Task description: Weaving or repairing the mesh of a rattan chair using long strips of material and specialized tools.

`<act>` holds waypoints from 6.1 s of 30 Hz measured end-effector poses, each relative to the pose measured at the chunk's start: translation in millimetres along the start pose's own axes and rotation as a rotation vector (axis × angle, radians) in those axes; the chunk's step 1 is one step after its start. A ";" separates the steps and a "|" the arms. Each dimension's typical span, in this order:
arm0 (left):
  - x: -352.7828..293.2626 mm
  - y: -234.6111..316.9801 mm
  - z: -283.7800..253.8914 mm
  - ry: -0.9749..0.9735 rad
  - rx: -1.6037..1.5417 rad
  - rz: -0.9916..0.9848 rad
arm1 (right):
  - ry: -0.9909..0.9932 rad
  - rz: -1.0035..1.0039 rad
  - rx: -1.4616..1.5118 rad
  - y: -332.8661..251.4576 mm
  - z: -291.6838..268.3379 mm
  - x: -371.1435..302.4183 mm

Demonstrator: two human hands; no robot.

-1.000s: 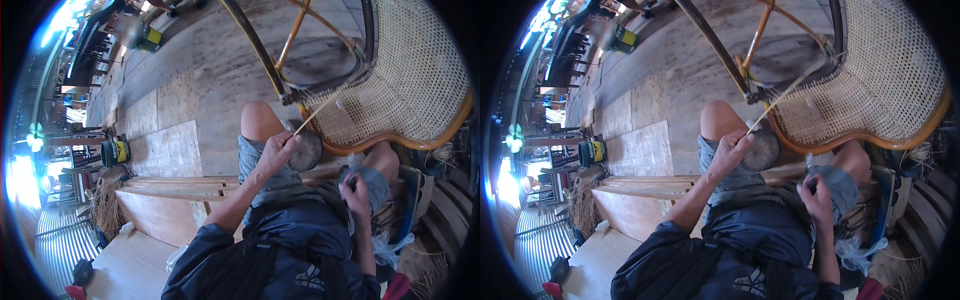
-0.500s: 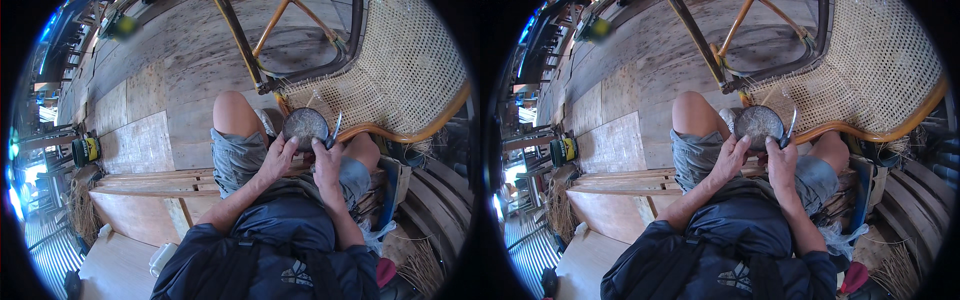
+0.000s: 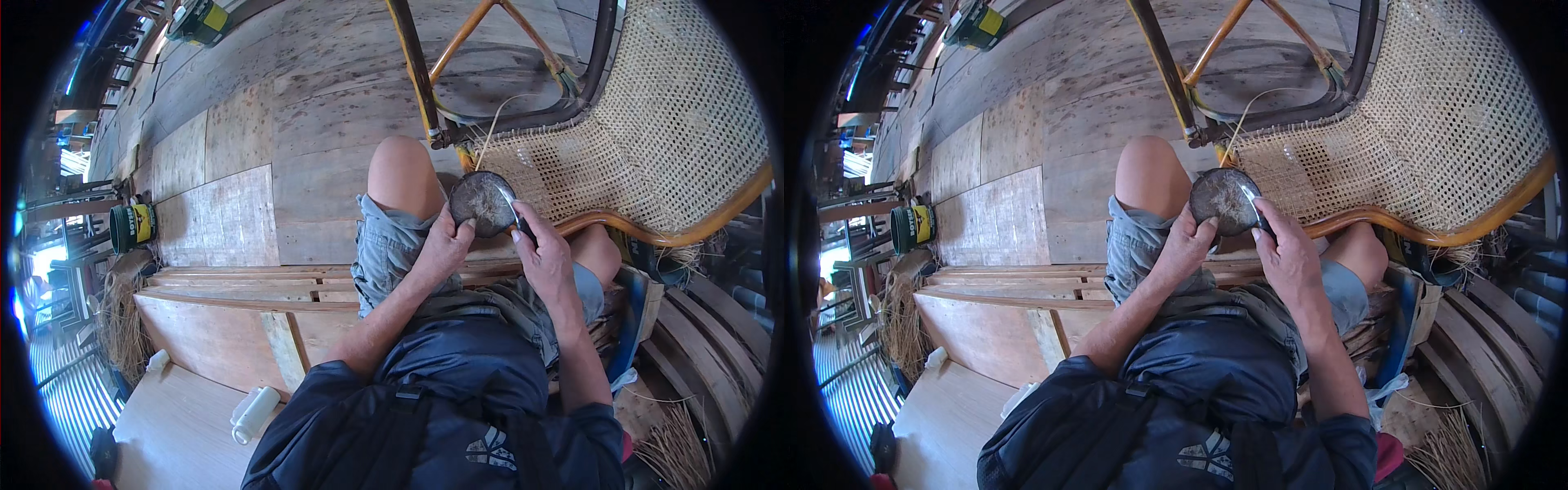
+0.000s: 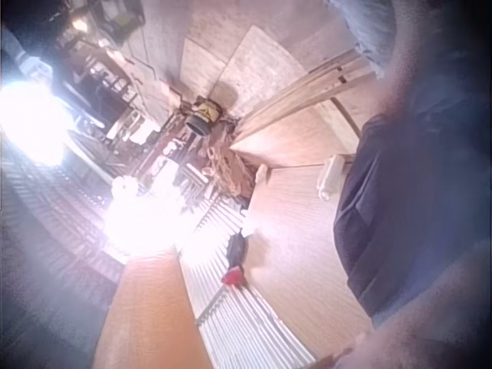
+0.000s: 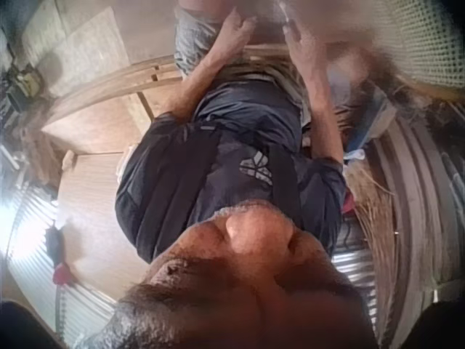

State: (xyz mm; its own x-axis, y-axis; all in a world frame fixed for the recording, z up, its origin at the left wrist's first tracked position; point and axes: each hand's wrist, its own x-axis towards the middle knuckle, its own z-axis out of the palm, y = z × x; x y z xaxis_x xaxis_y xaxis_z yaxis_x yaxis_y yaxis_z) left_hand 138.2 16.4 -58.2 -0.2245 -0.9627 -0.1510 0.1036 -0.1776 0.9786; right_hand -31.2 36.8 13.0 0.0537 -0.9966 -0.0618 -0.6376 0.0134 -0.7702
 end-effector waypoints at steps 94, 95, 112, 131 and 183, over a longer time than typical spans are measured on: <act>-1.6 6.2 -5.1 -0.127 -0.047 -0.245 | 0.065 0.060 -0.133 -4.8 24.9 -44.7; -1.1 4.4 -4.7 -0.094 -0.067 -0.205 | 0.112 0.027 -0.147 -7.5 23.2 -42.8; 1.5 8.4 -6.1 -0.080 -0.110 -0.353 | 0.094 0.074 -0.183 3.4 19.5 -43.9; -1.9 0.2 -8.9 -0.109 -0.106 -0.264 | -0.128 -0.257 -0.443 9.3 -33.3 -11.2; -3.6 15.9 -12.8 -0.069 0.039 -0.340 | -0.278 -0.342 -0.525 -0.2 -60.0 45.0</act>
State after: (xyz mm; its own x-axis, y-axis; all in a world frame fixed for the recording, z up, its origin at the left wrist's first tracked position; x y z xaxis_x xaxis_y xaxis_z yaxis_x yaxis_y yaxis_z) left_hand 153.1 14.4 -43.9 -0.3050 -0.8337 -0.4604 -0.0255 -0.4761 0.8790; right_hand -74.8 -12.9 48.5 0.4691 -0.8791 -0.0843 -0.8341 -0.4096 -0.3695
